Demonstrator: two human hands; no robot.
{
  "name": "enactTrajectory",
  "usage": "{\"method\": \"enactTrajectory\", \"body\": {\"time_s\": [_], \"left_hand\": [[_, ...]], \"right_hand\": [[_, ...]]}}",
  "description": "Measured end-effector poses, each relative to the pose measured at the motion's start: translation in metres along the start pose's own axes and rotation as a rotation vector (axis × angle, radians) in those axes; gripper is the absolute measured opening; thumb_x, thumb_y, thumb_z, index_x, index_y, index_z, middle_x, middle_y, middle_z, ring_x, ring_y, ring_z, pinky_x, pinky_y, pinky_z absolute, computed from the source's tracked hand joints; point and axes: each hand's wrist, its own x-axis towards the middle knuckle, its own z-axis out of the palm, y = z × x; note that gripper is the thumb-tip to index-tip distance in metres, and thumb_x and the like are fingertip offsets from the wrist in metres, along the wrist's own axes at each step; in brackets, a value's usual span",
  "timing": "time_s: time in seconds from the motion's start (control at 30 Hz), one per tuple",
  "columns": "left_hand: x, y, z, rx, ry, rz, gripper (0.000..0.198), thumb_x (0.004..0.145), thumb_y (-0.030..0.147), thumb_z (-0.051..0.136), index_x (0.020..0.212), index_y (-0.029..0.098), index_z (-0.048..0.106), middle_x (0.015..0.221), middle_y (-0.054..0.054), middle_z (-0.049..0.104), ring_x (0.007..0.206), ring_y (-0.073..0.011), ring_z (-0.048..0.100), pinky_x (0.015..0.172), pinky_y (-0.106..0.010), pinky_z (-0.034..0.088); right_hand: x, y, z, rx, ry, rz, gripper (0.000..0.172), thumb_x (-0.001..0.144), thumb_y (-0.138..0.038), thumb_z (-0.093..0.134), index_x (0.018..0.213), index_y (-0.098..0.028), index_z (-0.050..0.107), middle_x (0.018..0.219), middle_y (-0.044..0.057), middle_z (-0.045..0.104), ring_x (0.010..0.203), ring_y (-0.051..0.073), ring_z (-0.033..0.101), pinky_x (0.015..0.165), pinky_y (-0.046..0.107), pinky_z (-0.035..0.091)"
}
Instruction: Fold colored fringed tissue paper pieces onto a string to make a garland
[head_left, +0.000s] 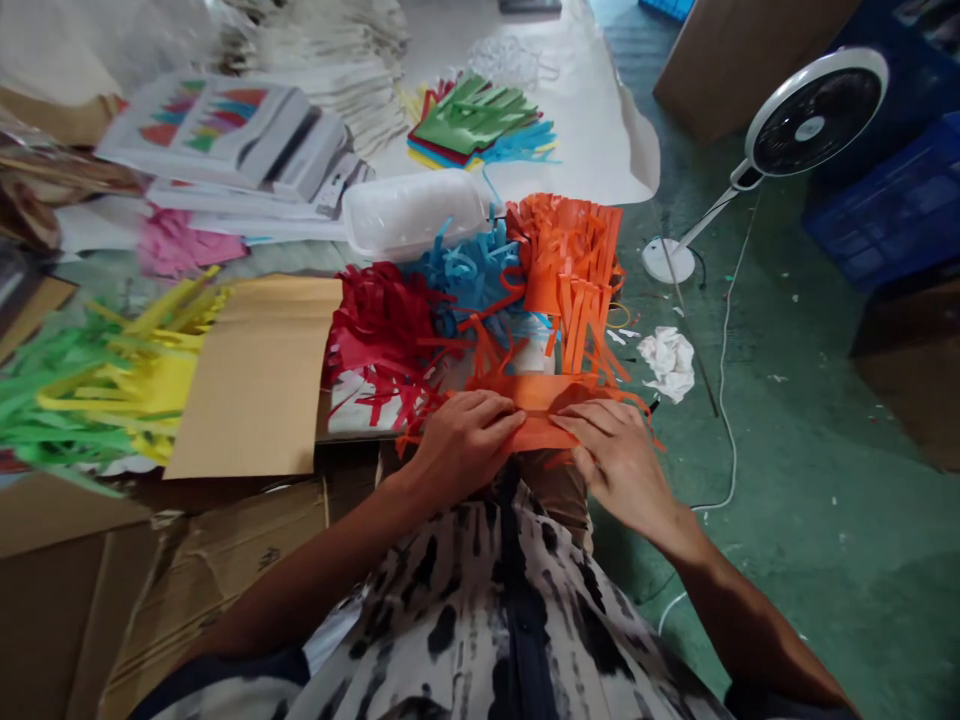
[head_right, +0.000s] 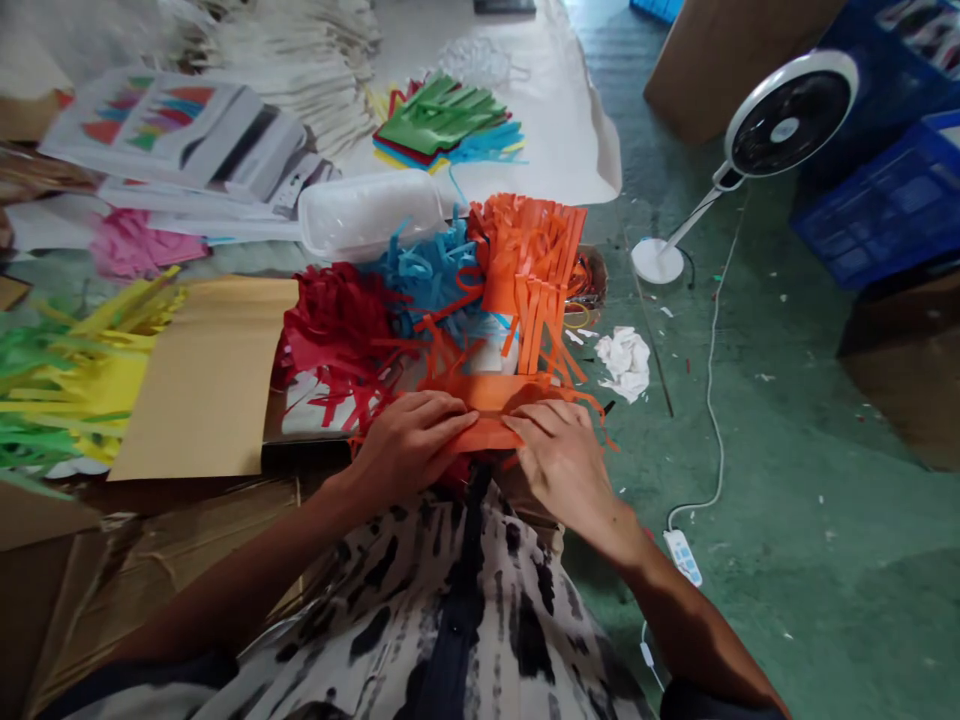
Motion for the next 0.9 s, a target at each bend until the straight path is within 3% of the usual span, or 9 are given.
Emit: {"method": "enactTrajectory", "body": {"time_s": [0.1, 0.2, 0.33, 0.57, 0.9], "left_hand": [[0.002, -0.005, -0.004, -0.138, 0.008, -0.13, 0.017, 0.099, 0.028, 0.065, 0.109, 0.021, 0.077, 0.109, -0.007, 0.078, 0.102, -0.0233, 0.069, 0.092, -0.042, 0.054], [0.005, -0.005, -0.003, -0.205, 0.094, -0.286, 0.02, 0.101, 0.032, 0.064, 0.091, 0.021, 0.077, 0.096, -0.004, 0.078, 0.097, -0.0215, 0.065, 0.088, -0.039, 0.052], [0.007, -0.001, 0.007, -0.162, 0.181, -0.393, 0.022, 0.099, 0.034, 0.067, 0.083, 0.021, 0.075, 0.095, -0.005, 0.074, 0.096, -0.0225, 0.061, 0.085, -0.04, 0.05], [0.017, 0.001, 0.015, 0.061, 0.178, -0.475, 0.026, 0.097, 0.039, 0.069, 0.079, 0.02, 0.068, 0.095, -0.007, 0.068, 0.089, -0.0247, 0.056, 0.079, -0.042, 0.045], [0.027, -0.001, 0.008, 0.135, 0.128, -0.486, 0.023, 0.092, 0.033, 0.071, 0.074, 0.02, 0.063, 0.099, -0.008, 0.069, 0.091, -0.0269, 0.058, 0.078, -0.046, 0.043]], "right_hand": [[0.011, 0.009, -0.01, 0.112, -0.019, 0.032, 0.023, 0.104, -0.025, 0.052, 0.121, -0.024, 0.068, 0.12, 0.007, 0.076, 0.114, 0.026, 0.066, 0.099, 0.046, 0.044], [0.023, 0.012, -0.014, 0.121, -0.004, 0.128, 0.015, 0.105, -0.029, 0.052, 0.106, -0.023, 0.066, 0.098, 0.005, 0.075, 0.096, 0.024, 0.068, 0.087, 0.04, 0.044], [0.032, 0.009, -0.008, 0.125, 0.014, 0.188, 0.031, 0.107, -0.036, 0.046, 0.081, -0.023, 0.054, 0.078, 0.002, 0.065, 0.077, 0.021, 0.06, 0.072, 0.034, 0.039], [0.035, 0.002, -0.001, -0.166, 0.063, 0.243, 0.017, 0.104, -0.033, 0.05, 0.095, -0.023, 0.06, 0.087, 0.007, 0.071, 0.086, 0.025, 0.062, 0.077, 0.037, 0.039], [0.042, 0.004, -0.002, -0.2, 0.045, 0.295, 0.016, 0.099, -0.034, 0.053, 0.088, -0.023, 0.058, 0.078, 0.005, 0.067, 0.078, 0.024, 0.06, 0.071, 0.036, 0.037]]}}
